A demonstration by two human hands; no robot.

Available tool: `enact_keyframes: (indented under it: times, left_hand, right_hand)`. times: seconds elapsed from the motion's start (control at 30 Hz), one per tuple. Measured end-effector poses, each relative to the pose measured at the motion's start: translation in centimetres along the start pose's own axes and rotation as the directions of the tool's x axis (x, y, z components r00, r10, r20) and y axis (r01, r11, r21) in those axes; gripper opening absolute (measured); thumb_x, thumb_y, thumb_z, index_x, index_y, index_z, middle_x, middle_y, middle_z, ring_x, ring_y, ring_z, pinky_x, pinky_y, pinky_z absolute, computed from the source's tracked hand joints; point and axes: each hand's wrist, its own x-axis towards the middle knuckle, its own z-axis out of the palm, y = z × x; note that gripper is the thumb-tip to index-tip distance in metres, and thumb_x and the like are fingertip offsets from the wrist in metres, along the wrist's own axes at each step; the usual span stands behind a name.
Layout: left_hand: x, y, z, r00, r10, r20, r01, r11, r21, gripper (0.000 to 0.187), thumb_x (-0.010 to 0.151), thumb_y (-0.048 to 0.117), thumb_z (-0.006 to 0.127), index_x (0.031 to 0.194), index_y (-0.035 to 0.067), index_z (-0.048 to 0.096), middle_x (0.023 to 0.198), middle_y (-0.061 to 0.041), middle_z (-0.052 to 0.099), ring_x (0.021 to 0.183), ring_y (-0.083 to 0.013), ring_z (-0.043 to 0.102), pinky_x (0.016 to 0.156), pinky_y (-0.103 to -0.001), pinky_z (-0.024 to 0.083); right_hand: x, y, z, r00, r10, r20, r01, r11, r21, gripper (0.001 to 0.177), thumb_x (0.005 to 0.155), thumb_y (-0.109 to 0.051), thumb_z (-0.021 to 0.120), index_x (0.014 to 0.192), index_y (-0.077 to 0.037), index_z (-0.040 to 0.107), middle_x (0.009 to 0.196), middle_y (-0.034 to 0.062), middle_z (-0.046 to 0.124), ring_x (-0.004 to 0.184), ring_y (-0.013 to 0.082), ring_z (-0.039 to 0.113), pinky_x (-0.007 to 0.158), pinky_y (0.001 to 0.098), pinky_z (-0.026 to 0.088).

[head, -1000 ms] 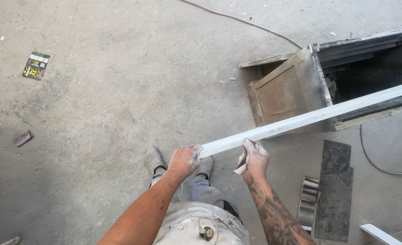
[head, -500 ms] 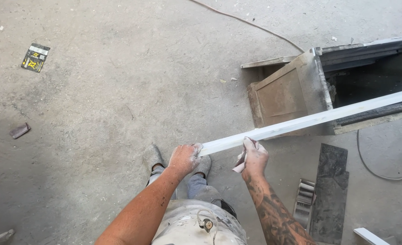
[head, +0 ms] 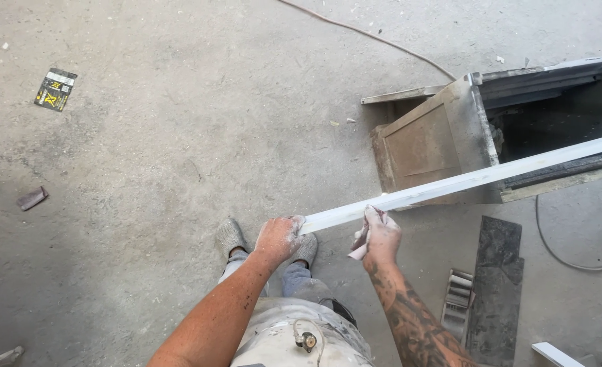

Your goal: Manual sanding of the edges and surfaces of white boards and trim pieces using sandpaper to achieve a smooth finish.

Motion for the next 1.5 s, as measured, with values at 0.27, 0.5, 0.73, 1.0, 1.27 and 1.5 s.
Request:
enact_keyframes:
  times: [0.27, 0.5, 0.73, 1.0, 1.27, 1.5]
  left_hand:
    - [0.4, -0.2, 0.3, 1.000, -0.012, 0.000, 0.012, 0.997, -0.074, 0.016, 0.083, 0.026, 0.066, 0.082, 0.010, 0.071, 0.085, -0.013, 0.076, 0.083, -0.0420, 0.076, 0.072, -0.055, 0.061]
    - [0.3, -0.2, -0.1, 1.000, -0.020, 0.004, 0.020, 0.997, -0.077, 0.016, 0.082, 0.026, 0.067, 0.083, 0.011, 0.072, 0.086, -0.013, 0.076, 0.085, -0.0424, 0.075, 0.074, -0.057, 0.059]
    - [0.5, 0.2, -0.1, 1.000, -0.029, 0.007, 0.029, 0.998, -0.060, 0.017, 0.084, 0.025, 0.064, 0.083, 0.011, 0.074, 0.086, -0.012, 0.077, 0.085, -0.0412, 0.076, 0.074, -0.055, 0.060]
    - [0.0, 0.7, -1.1, 0.999, -0.020, 0.033, 0.020, 1.000, -0.002, 0.017, 0.083, 0.025, 0.068, 0.083, 0.009, 0.074, 0.081, -0.014, 0.076, 0.081, -0.0403, 0.076, 0.070, -0.054, 0.060]
    - [0.3, 0.4, -0.5, 0.999, -0.027, 0.040, 0.028, 0.999, -0.025, 0.018, 0.084, 0.026, 0.068, 0.083, 0.010, 0.076, 0.082, -0.014, 0.077, 0.082, -0.0402, 0.077, 0.071, -0.054, 0.060]
    - [0.4, 0.9, -0.7, 0.999, -0.020, 0.027, 0.019, 1.000, 0.005, 0.018, 0.084, 0.028, 0.067, 0.082, 0.012, 0.074, 0.082, -0.012, 0.077, 0.081, -0.0381, 0.077, 0.071, -0.052, 0.061]
  right_hand:
    - [0.2, -0.6, 0.1, 0.998, -0.040, -0.048, 0.037, 0.998, -0.056, 0.022, 0.093, -0.032, 0.067, 0.090, -0.012, 0.058, 0.056, 0.0060, 0.053, 0.040, 0.0211, 0.058, 0.030, 0.0370, 0.051]
    - [1.4, 0.4, 0.1, 1.000, -0.010, 0.006, 0.011, 0.997, -0.080, 0.023, 0.086, -0.034, 0.072, 0.090, -0.014, 0.061, 0.050, 0.0143, 0.055, 0.034, 0.0279, 0.057, 0.026, 0.0406, 0.048]
    - [1.7, 1.2, 0.1, 0.999, 0.048, 0.013, -0.048, 0.998, -0.031, 0.021, 0.088, -0.032, 0.075, 0.088, -0.015, 0.063, 0.057, 0.0060, 0.059, 0.044, 0.0209, 0.062, 0.034, 0.0337, 0.054]
    - [1.4, 2.2, 0.5, 0.984, 0.153, 0.091, -0.160, 0.984, 0.078, 0.021, 0.080, -0.021, 0.083, 0.090, -0.015, 0.066, 0.061, 0.0060, 0.062, 0.043, 0.0222, 0.061, 0.034, 0.0360, 0.053]
    - [0.3, 0.4, -0.4, 0.999, -0.027, -0.017, 0.027, 0.999, -0.022, 0.016, 0.086, -0.022, 0.077, 0.090, -0.014, 0.065, 0.059, 0.0037, 0.057, 0.040, 0.0179, 0.055, 0.032, 0.0348, 0.048]
    - [-0.5, 0.2, 0.2, 0.995, 0.021, 0.093, -0.010, 0.993, -0.120, 0.025, 0.086, -0.022, 0.078, 0.081, -0.005, 0.061, 0.049, 0.0051, 0.049, 0.034, 0.0168, 0.050, 0.028, 0.0318, 0.044]
